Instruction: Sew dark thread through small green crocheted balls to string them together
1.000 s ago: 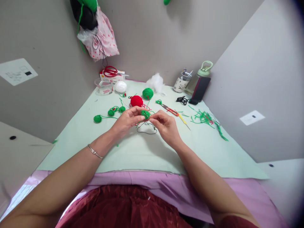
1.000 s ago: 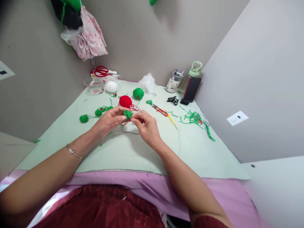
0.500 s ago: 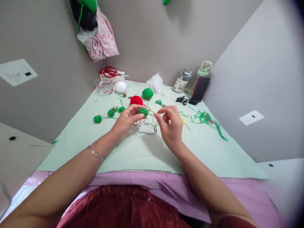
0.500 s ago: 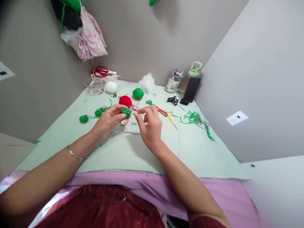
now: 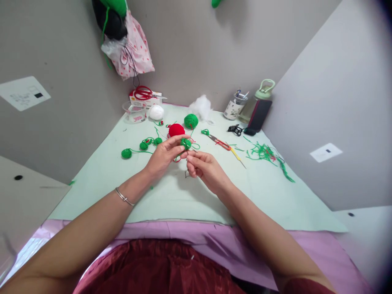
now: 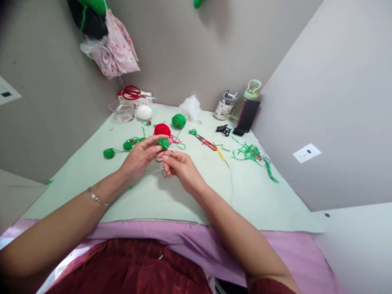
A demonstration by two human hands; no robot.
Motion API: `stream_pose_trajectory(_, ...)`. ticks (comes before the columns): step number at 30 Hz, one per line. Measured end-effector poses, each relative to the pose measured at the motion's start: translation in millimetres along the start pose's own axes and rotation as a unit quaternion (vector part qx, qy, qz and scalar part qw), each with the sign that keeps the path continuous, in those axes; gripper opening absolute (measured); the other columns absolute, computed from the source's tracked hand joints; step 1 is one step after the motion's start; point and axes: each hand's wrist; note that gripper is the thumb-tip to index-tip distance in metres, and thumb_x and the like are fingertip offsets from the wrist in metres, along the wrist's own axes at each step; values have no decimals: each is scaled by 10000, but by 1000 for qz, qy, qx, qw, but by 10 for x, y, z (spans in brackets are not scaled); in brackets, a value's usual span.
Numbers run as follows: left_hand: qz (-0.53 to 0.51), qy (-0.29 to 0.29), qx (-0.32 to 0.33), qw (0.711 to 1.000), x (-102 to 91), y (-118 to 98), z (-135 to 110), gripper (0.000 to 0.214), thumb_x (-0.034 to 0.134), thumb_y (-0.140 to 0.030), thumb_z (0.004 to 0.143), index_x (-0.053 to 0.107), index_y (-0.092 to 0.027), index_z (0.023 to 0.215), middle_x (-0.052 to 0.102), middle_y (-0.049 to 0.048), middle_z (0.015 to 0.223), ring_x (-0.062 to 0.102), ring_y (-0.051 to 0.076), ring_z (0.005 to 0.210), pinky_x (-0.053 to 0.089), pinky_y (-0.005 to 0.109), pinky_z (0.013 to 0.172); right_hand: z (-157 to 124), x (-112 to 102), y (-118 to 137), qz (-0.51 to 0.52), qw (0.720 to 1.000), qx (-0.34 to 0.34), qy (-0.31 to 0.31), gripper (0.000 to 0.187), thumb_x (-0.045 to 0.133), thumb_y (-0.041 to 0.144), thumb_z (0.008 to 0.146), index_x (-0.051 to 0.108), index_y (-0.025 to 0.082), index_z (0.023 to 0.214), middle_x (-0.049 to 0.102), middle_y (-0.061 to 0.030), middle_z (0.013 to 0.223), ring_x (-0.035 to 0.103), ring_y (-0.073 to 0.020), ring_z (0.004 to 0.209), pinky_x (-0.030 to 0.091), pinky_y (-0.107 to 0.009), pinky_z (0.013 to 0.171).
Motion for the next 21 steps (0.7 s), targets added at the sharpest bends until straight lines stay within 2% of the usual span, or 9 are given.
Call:
stream_pose_trajectory(6,-1,26,-7,1000,13,-14,-2,368,727,-283,829,701,-238,1194,676,43,1120,518,81,672,439,244,646,-5,31,-53,-12,1000,8,-3,229,724,370,811,693,163,903,564,53,561,446,-72,496,318,-221,510)
stream_pose_trajectory(10,22,24,-7,999,-26,11,14,393,718,-268,824,707,-234,1216,684,49,1132,554,101,731,456,249,683,26,20,-67,54,998,40,-1,172,711,301,787,688,158,879,506,69,518,375,-67,462,286,-225,495)
stream_pose_trajectory(14,70,-5,3,998,-52,19,27,404,715,-256,808,720,-213,1209,710,41,1013,579,127,762,468,268,706,53,20,-112,121,990,72,-21,156,712,253,748,688,145,858,450,75,496,311,-66,456,244,-232,483)
stream_pose_trajectory(21,106,-41,30,993,-15,-7,22,374,726,-255,784,744,-186,1151,728,62,1005,632,200,938,503,292,788,36,100,-202,138,989,53,-15,186,700,261,747,700,138,886,401,82,489,272,-69,475,214,-238,506)
Point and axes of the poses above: each hand's wrist, its own z-axis towards the middle knuckle, its own x-axis out of the palm, y = z × x
